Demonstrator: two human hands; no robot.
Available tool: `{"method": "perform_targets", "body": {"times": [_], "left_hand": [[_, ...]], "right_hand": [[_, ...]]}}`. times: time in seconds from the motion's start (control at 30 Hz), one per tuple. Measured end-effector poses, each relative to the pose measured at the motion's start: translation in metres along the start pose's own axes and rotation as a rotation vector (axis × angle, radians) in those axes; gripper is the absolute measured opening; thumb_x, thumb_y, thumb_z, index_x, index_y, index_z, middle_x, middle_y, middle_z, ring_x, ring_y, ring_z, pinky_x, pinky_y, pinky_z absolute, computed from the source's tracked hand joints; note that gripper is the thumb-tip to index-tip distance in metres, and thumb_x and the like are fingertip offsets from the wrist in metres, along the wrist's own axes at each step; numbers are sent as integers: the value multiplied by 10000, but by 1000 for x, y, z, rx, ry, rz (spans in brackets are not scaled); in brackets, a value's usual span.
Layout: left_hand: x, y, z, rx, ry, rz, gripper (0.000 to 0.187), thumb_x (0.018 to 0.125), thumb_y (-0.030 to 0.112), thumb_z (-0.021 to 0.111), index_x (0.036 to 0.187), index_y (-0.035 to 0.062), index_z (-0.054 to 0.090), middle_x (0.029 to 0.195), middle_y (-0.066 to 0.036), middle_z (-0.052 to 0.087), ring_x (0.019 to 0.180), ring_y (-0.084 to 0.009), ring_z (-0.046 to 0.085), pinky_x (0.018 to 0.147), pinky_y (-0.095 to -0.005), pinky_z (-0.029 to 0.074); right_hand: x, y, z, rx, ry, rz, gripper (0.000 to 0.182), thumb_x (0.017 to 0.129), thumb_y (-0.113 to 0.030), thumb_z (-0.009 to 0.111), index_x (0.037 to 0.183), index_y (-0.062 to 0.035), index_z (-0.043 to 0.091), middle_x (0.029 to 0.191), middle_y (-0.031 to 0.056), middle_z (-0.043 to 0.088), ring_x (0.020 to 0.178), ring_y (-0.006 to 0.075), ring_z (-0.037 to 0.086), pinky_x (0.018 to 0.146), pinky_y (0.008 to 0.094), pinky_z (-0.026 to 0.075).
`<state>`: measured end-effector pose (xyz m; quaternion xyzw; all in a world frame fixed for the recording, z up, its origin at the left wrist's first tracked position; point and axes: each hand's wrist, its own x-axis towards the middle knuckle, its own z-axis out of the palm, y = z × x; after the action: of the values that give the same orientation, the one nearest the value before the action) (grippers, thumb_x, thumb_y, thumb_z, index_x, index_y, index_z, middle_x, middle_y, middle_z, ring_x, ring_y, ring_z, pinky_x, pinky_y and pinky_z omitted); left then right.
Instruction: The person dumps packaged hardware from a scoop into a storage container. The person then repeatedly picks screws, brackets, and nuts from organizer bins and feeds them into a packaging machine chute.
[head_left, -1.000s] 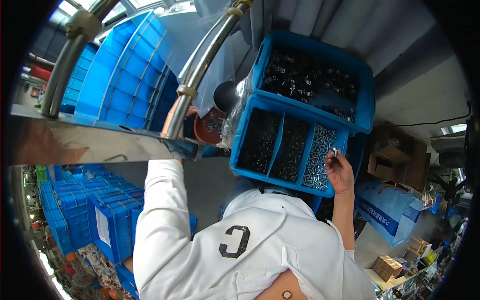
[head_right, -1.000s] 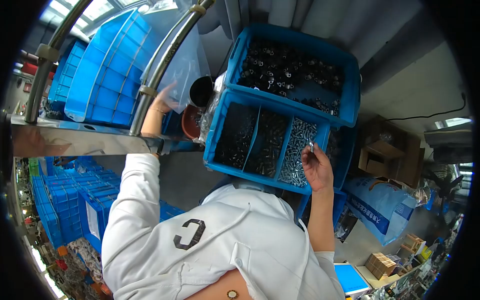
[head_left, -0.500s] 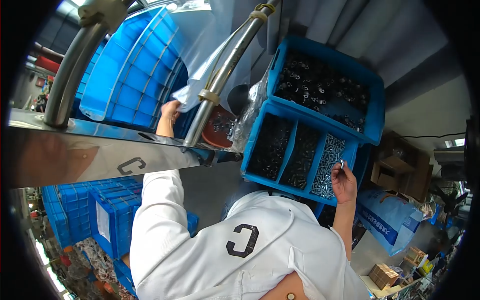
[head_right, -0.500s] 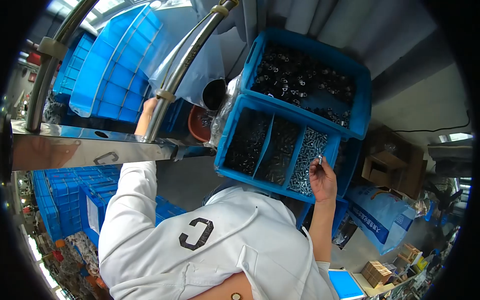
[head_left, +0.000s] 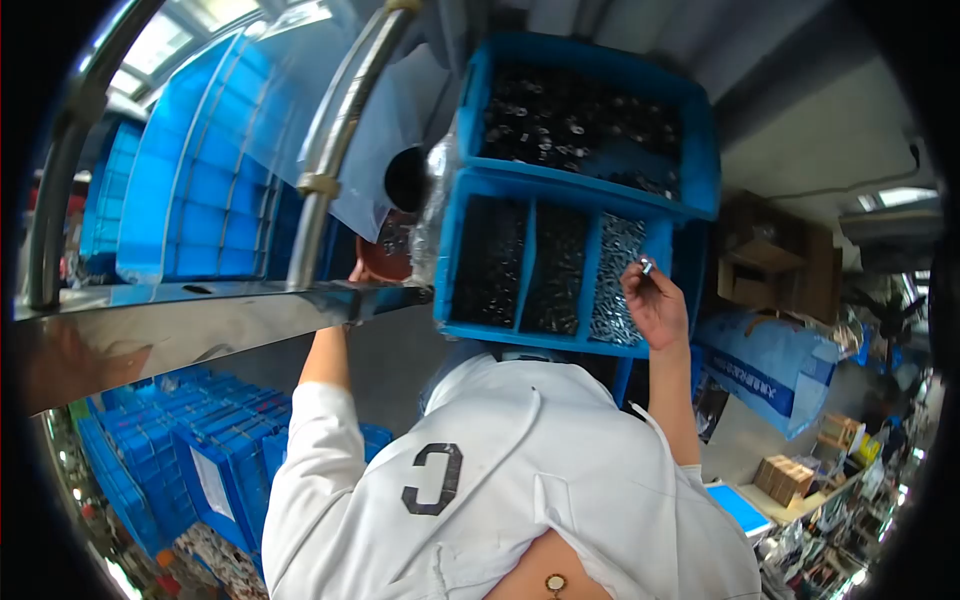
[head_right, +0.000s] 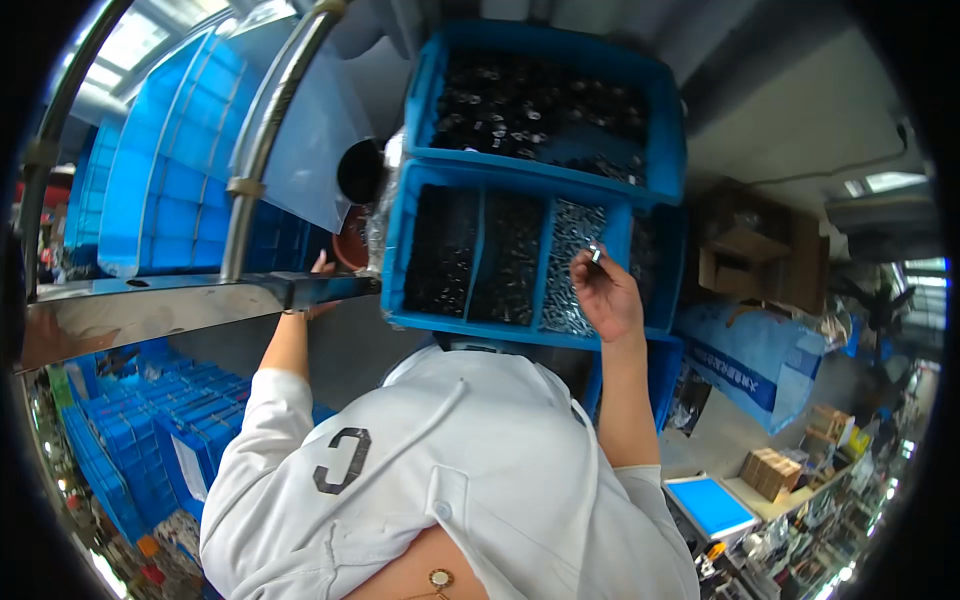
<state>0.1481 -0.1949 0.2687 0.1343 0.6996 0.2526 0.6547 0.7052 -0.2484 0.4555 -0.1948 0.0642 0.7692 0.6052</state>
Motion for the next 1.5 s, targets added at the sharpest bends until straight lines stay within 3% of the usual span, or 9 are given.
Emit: {"method": "perform_targets", "body": {"times": [0.13,0.27,0.37,0.47,0.6,0.7,0.9,1.1,1.5], "left_hand": [[-76,-35,16,1124,-204,-2,271,914,230,564,801,-4,641,728,-92,661,651,-180,634,558,-343,506],[-249,37,133,983,-549,189,276,914,216,573,807,-21,664,603,-37,603,486,-89,482,474,-240,399],[-270,54,192,731,-632,796,175,899,151,580,851,-3,648,721,-56,595,600,-114,530,523,-255,409],[-223,58,254,1268,-45,1477,143,810,33,588,945,11,632,996,-121,590,839,-257,611,737,-328,504],[-162,49,271,1922,164,1240,175,737,25,616,903,41,671,982,-144,602,886,-297,620,768,-371,523],[-169,58,266,1861,80,1156,137,717,44,633,842,53,688,922,-151,623,863,-296,635,736,-370,534],[-195,78,251,1283,-31,1157,111,759,123,681,752,19,646,718,-144,650,663,-266,653,613,-341,517],[-217,81,246,614,-216,690,245,861,233,670,773,23,578,665,-65,620,579,-133,592,537,-233,461],[-216,60,239,-357,-654,200,218,956,239,538,818,71,559,631,-22,496,481,-62,377,400,-155,299]], "right_hand": [[-15,-6,5,-13,5,-9,116,896,-94,542,895,21,559,905,131,554,853,241,568,766,319,532],[-17,-9,10,-221,143,-39,191,897,-196,550,805,-28,541,835,94,538,746,191,531,624,288,468],[-2,-11,-4,-358,140,15,213,901,-215,557,752,-65,530,753,55,521,632,143,477,536,262,390],[8,0,12,-704,140,62,261,917,-253,556,720,-83,534,607,-18,432,513,65,376,464,219,289],[24,-17,55,-1172,50,153,255,930,-269,536,773,-69,553,618,-45,418,526,54,376,472,217,300],[98,-65,54,-1761,-176,-658,187,883,-232,617,904,-46,606,643,-9,554,573,100,509,500,271,391],[213,-139,38,-2839,-130,-61,391,803,-256,699,1088,-11,595,1058,225,624,935,340,612,830,378,474],[226,-142,43,-2693,-258,529,488,778,-400,718,1013,10,598,1030,182,616,918,274,596,764,370,473],[203,-158,38,-2716,-220,516,501,782,-456,700,909,17,596,927,158,608,832,262,583,713,356,472]]}}
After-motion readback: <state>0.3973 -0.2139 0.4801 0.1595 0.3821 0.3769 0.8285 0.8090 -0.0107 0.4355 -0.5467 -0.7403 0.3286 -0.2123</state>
